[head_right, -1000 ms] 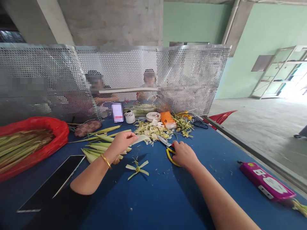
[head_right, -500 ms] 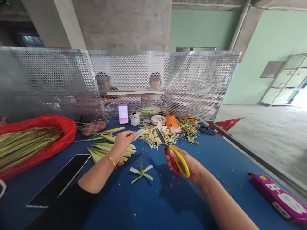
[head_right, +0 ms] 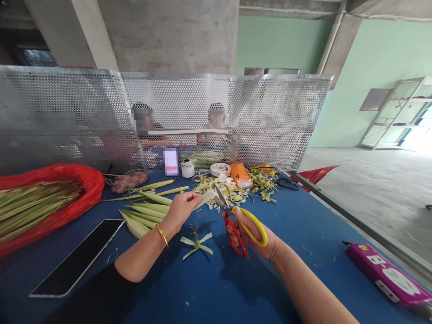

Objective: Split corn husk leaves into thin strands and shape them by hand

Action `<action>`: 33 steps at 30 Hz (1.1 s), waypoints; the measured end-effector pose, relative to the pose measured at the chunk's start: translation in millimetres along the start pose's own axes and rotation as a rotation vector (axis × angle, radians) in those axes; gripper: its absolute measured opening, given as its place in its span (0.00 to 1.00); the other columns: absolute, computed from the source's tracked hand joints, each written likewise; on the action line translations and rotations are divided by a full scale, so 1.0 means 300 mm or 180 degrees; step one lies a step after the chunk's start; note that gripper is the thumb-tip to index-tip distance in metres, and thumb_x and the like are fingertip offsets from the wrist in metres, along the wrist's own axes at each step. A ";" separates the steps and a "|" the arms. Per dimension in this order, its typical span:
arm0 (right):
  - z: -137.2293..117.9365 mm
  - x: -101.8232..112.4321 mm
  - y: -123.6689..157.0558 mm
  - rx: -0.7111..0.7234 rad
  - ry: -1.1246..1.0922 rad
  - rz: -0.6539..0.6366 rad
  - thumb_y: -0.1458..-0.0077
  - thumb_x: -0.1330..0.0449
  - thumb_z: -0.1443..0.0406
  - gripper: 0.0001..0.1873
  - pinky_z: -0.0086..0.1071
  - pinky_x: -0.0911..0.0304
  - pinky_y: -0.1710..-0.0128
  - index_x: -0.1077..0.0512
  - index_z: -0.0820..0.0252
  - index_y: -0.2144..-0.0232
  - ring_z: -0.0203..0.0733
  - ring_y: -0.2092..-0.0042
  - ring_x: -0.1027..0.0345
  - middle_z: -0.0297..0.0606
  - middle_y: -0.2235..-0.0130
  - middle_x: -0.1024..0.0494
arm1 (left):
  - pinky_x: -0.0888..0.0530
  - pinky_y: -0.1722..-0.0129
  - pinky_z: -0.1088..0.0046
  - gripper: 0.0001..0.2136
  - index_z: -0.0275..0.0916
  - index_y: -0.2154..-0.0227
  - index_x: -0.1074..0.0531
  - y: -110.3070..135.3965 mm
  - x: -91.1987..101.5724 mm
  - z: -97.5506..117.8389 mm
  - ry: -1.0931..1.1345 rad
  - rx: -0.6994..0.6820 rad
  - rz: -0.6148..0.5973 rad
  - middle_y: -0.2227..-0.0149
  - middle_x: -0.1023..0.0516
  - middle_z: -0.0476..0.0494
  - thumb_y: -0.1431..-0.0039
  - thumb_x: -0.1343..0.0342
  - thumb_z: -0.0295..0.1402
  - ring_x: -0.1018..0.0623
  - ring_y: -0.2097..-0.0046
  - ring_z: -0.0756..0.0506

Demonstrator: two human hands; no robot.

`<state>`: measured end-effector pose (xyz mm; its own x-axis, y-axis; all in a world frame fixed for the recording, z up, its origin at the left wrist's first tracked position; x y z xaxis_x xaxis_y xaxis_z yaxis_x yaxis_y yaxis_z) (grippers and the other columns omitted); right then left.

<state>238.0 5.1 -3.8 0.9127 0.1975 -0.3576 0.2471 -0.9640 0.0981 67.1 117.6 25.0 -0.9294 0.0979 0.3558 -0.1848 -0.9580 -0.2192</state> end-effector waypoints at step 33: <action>-0.021 -0.343 -0.048 0.0527 0.0986 0.0500 0.54 0.33 0.52 0.18 0.33 0.36 0.65 0.26 0.62 0.74 0.42 0.68 0.29 0.38 0.73 0.23 | 0.26 0.73 0.78 0.07 0.35 0.70 0.27 0.296 0.176 0.069 0.2908 0.1258 0.0307 0.71 0.20 0.43 0.54 0.37 0.27 0.22 0.71 0.50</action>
<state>142.7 -0.3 37.3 0.9966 0.0652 -0.0502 0.0637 -0.9975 -0.0310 8.3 32.3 43.1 -0.8544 0.0258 -0.5190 -0.1306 -0.9774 0.1664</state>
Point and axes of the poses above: each hand's wrist, its own y-axis away from the middle knuckle, its own x-axis out of the back of the hand, z = x × y, the point moved 6 cm from there along -y, towards the middle knuckle
